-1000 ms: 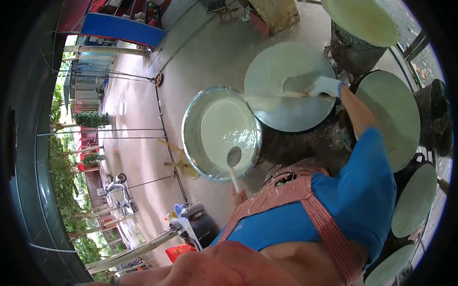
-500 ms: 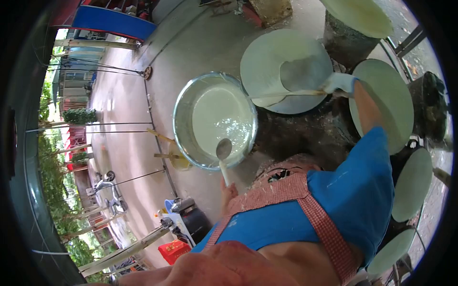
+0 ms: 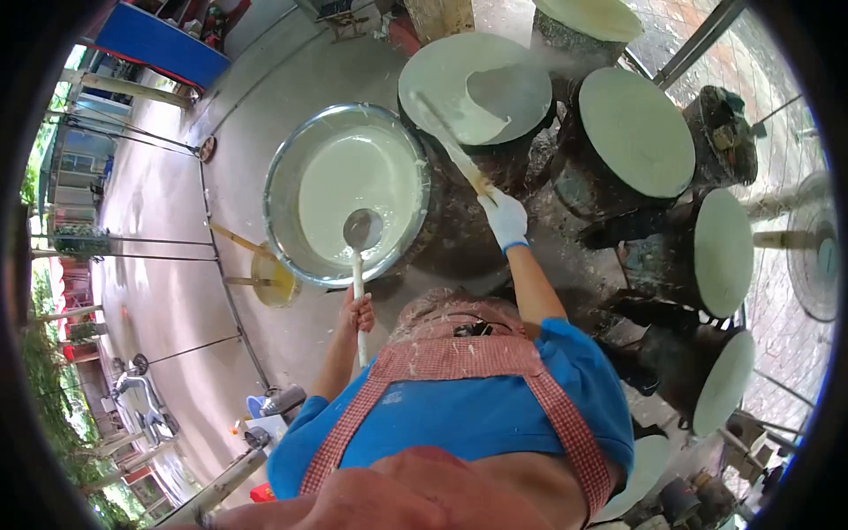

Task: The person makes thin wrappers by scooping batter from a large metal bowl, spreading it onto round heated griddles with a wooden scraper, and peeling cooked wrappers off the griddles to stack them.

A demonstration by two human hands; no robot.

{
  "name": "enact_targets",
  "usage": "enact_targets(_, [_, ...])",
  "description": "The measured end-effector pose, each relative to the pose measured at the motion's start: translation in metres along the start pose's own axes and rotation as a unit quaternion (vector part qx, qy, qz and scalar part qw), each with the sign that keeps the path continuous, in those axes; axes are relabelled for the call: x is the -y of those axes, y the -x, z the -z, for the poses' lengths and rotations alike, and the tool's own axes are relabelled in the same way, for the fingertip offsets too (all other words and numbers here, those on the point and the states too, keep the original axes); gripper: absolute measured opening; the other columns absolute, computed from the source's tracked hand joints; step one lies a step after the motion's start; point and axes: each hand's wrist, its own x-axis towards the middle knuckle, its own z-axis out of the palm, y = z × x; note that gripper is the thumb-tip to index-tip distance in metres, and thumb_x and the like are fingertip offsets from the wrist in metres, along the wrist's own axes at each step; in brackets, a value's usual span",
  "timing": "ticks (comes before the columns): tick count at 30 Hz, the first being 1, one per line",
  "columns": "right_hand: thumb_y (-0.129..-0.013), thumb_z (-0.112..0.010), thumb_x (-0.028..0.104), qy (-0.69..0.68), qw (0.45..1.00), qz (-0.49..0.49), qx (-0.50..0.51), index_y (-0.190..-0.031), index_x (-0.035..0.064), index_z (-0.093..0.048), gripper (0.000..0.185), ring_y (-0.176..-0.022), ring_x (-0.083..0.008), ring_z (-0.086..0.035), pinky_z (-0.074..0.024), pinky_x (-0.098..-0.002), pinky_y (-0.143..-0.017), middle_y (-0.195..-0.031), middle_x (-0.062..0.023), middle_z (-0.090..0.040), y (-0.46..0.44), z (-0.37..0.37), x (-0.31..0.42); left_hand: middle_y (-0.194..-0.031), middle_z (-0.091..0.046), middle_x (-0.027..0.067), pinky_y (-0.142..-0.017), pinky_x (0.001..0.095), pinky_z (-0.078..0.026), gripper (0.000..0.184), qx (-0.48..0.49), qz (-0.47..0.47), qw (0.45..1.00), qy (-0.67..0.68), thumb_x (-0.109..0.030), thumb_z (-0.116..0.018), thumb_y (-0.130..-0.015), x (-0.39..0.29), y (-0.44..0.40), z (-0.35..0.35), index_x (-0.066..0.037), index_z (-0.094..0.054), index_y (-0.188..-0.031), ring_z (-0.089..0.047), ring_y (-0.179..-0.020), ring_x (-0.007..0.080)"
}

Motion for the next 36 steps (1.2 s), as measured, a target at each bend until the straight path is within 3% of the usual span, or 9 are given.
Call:
enact_targets(5, [-0.084,-0.045,0.039,0.265,0.963,-0.037,0.015,-0.107,0.0232,-0.055,0.029,-0.067,-0.0324,-0.06,-0.0463,-0.0448,-0.059,-0.076,-0.0164,-0.059,0.019,0.05,-0.028,-0.055,-0.031,-0.0034,-0.028,0.0169,-0.023,0.052,0.146,-0.019,0.981,0.127,-0.008,-0.045,-0.087,0.005,0.027,0.016,-0.028,-0.025,-0.13,-0.029,-0.037,0.0047])
enact_targets(10, [-0.081,-0.051,0.034,0.002,0.994,-0.076,-0.076,-0.102,0.0099,-0.06,0.033,-0.088,-0.0348,-0.057,-0.0444,-0.0412,-0.074,-0.092,-0.0178,-0.061,-0.008,0.048,0.009,-0.055,-0.029,-0.002,-0.029,0.0168,-0.025,0.043,0.248,-0.007,0.93,0.273,-0.012,-0.043,-0.089,0.022,0.034,0.023,-0.027,-0.033,-0.128,-0.029,-0.038,0.0055])
enact_targets(12, [-0.08,-0.052,0.035,0.045,0.999,0.004,-0.004,-0.104,0.0093,-0.059,0.036,-0.09,-0.0345,-0.056,-0.0442,-0.0411,-0.076,-0.094,-0.018,-0.06,-0.029,0.008,-0.001,-0.052,-0.034,-0.0014,-0.033,0.0186,-0.033,0.016,0.347,0.118,0.832,0.416,-0.019,-0.045,-0.089,0.023,0.03,0.016,-0.009,-0.049,-0.078,-0.032,-0.038,0.0061])
enact_targets(17, [-0.084,-0.045,0.038,0.179,0.983,-0.031,0.022,-0.096,0.016,-0.061,0.03,-0.078,-0.0333,-0.059,-0.0452,-0.0445,-0.07,-0.082,-0.0146,-0.062,-0.03,0.077,-0.045,-0.048,-0.031,-0.0014,-0.033,0.0192,-0.03,0.029,0.351,0.063,0.86,0.365,-0.022,-0.044,-0.09,0.022,0.032,0.009,-0.01,-0.037,-0.064,-0.031,-0.037,0.0064])
enact_targets(20, [-0.082,-0.046,0.038,0.07,0.993,-0.005,-0.091,-0.091,0.0132,-0.062,0.031,-0.08,-0.0344,-0.058,-0.045,-0.0442,-0.069,-0.085,-0.0153,-0.062,-0.068,0.086,-0.049,-0.046,-0.028,-0.0026,-0.031,0.0195,-0.026,0.032,0.437,0.058,0.847,0.297,-0.024,-0.043,-0.091,0.024,0.027,0.003,-0.011,-0.035,-0.062,-0.028,-0.035,0.0066])
enact_targets(24, [-0.079,-0.051,0.039,0.1,0.987,0.124,0.012,-0.092,0.0132,-0.061,0.031,-0.08,-0.0343,-0.058,-0.0457,-0.0433,-0.068,-0.085,-0.0156,-0.061,-0.058,0.047,-0.021,-0.044,-0.027,-0.0037,-0.03,0.0196,-0.024,0.035,0.313,0.161,0.842,0.408,-0.027,-0.04,-0.091,0.024,0.025,-0.027,-0.012,-0.034,-0.06,-0.026,-0.033,0.0064])
enact_targets(28, [-0.081,-0.05,0.038,0.148,0.989,-0.004,-0.008,-0.092,0.0143,-0.063,0.03,-0.076,-0.0307,-0.06,-0.0465,-0.0423,-0.066,-0.087,-0.0141,-0.062,-0.067,0.104,-0.073,-0.048,-0.026,-0.0028,-0.029,0.0185,-0.024,0.035,0.38,0.141,0.871,0.279,-0.025,-0.04,-0.092,0.031,0.009,-0.013,-0.01,-0.034,-0.061,-0.026,-0.035,0.005])
enact_targets(33, [-0.08,-0.049,0.037,0.068,0.995,0.042,-0.059,-0.089,0.0105,-0.061,0.031,-0.076,-0.036,-0.057,-0.0446,-0.0447,-0.066,-0.078,-0.019,-0.059,-0.099,0.08,-0.033,-0.047,-0.024,-0.0047,-0.029,0.0176,-0.02,0.036,0.181,0.153,0.905,0.354,-0.026,-0.041,-0.092,0.023,0.017,-0.051,-0.013,-0.032,-0.06,-0.022,-0.034,0.0039])
enact_targets(36, [-0.079,-0.051,0.045,0.188,0.977,0.103,0.003,-0.092,0.0228,-0.063,0.028,-0.069,-0.0319,-0.059,-0.0458,-0.0443,-0.061,-0.071,-0.0145,-0.06,-0.036,0.067,-0.069,-0.047,-0.022,-0.006,-0.029,0.0169,-0.02,0.033,0.198,0.177,0.897,0.354,-0.021,-0.039,-0.093,0.017,0.015,-0.057,-0.014,-0.032,-0.061,-0.021,-0.034,0.0034])
